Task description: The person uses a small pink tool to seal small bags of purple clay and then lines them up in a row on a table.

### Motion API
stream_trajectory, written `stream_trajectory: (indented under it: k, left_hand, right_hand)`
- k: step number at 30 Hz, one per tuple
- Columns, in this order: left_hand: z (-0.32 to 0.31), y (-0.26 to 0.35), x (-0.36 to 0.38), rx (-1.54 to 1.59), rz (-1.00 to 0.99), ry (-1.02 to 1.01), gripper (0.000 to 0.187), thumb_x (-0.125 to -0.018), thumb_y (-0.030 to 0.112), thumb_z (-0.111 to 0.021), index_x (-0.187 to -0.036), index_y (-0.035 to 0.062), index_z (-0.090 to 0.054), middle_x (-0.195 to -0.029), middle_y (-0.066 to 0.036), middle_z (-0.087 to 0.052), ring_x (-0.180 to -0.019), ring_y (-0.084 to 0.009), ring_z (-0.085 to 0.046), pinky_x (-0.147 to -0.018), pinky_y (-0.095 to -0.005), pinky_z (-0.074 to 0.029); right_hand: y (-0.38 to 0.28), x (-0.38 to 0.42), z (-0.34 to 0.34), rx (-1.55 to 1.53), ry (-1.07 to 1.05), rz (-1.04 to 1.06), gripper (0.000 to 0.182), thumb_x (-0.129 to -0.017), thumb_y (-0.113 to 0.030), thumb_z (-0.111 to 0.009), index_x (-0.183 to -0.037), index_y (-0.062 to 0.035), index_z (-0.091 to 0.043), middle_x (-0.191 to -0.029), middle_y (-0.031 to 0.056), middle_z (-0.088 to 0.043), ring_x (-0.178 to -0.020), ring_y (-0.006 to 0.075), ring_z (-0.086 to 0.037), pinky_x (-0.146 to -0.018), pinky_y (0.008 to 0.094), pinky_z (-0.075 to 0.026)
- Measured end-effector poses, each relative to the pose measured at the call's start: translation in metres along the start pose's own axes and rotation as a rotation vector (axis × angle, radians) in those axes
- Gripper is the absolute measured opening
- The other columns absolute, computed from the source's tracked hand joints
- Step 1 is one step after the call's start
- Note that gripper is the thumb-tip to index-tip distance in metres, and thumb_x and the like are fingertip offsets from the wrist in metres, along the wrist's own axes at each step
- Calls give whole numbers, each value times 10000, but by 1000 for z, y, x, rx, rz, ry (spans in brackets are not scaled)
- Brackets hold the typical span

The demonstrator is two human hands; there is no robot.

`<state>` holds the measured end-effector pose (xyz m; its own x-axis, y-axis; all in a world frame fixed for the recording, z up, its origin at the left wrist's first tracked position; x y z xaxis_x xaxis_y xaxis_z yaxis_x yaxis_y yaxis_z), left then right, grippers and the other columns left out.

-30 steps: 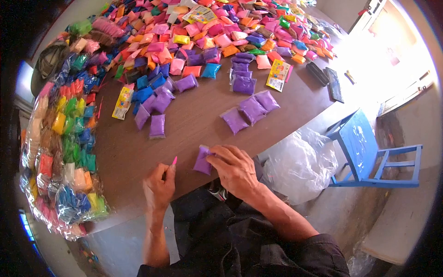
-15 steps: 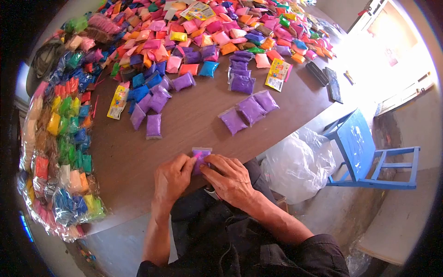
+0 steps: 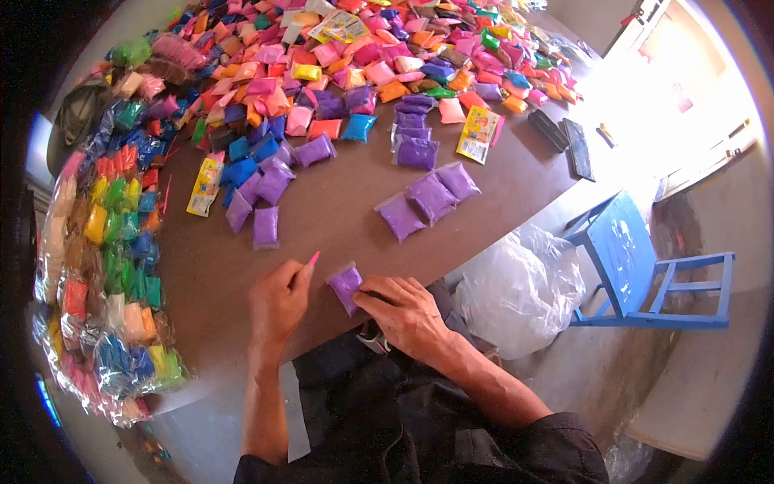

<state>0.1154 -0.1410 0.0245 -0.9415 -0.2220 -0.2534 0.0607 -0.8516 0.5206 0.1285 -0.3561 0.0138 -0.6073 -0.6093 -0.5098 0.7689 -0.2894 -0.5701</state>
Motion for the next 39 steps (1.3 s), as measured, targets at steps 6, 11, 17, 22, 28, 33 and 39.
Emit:
stream_trajectory:
  k: [6, 11, 17, 22, 28, 33, 39]
  left_hand:
    - [5, -31, 31, 209, 125, 146, 218, -1022, 152, -804, -872, 44, -689, -713, -126, -644, -585, -304, -588, -575, -417, -472]
    - [4, -30, 31, 184, 108, 179, 202, -1026, 143, -804, -884, 49, -695, -714, -120, -632, -566, -271, -554, -561, -395, -458]
    - [6, -26, 31, 169, 66, 205, 183, -1019, 130, -807, -897, 52, -695, -726, -133, -645, -576, -299, -589, -563, -399, -467]
    - [4, -27, 32, 144, 46, 209, 166, -1012, 115, -808, -906, 53, -697, -735, -139, -655, -588, -309, -614, -566, -404, -476]
    - [3, -27, 33, 140, 50, 214, 149, -1008, 107, -807, -916, 55, -701, -740, -134, -656, -590, -304, -619, -567, -397, -481]
    - [5, -23, 32, 141, 54, 219, 156, -1010, 111, -804, -910, 57, -698, -738, -124, -655, -585, -292, -604, -572, -392, -479]
    - [4, -24, 33, 130, 49, 233, 193, -1012, 128, -807, -892, 49, -679, -734, -117, -641, -594, -269, -590, -576, -388, -471]
  right_hand:
    - [12, -21, 47, 289, 106, -20, 324, -830, -44, -821, -1144, -124, -831, -1266, 35, -776, -1125, 241, -733, -840, 395, -527]
    - [33, -44, 78, 446, 188, -25, 267, -858, -107, -854, -1121, -147, -837, -1241, -21, -802, -1181, 220, -719, -894, 394, -504]
    - [52, -51, 74, 517, 170, -4, 185, -873, -117, -876, -1055, -141, -852, -1209, -22, -800, -1243, 239, -684, -1033, 450, -473]
    - [58, -46, 74, 556, 172, 9, 215, -868, -111, -866, -1081, -134, -852, -1202, -6, -779, -1278, 262, -649, -1092, 496, -450]
    - [62, -41, 75, 595, 150, -10, 267, -866, -96, -810, -1128, -135, -841, -1263, -9, -753, -1316, 245, -617, -1163, 524, -408]
    - [56, -40, 74, 586, 154, -23, 320, -879, -84, -785, -1193, -126, -826, -1348, 24, -727, -1378, 246, -608, -1218, 541, -377]
    - [34, -46, 54, 536, 79, 0, 387, -907, -124, -792, -1293, -105, -770, -1441, 48, -665, -1420, 227, -602, -1271, 567, -323]
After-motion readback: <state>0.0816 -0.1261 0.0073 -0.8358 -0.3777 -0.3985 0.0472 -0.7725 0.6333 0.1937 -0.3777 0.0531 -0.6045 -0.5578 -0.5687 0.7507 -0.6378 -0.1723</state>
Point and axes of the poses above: each hand's wrist, its own x-axis away from the middle knuckle, its own z-axis out of the back of the hand, y = z × x, the point moved 8 cm from there along -x, towards the middle knuckle
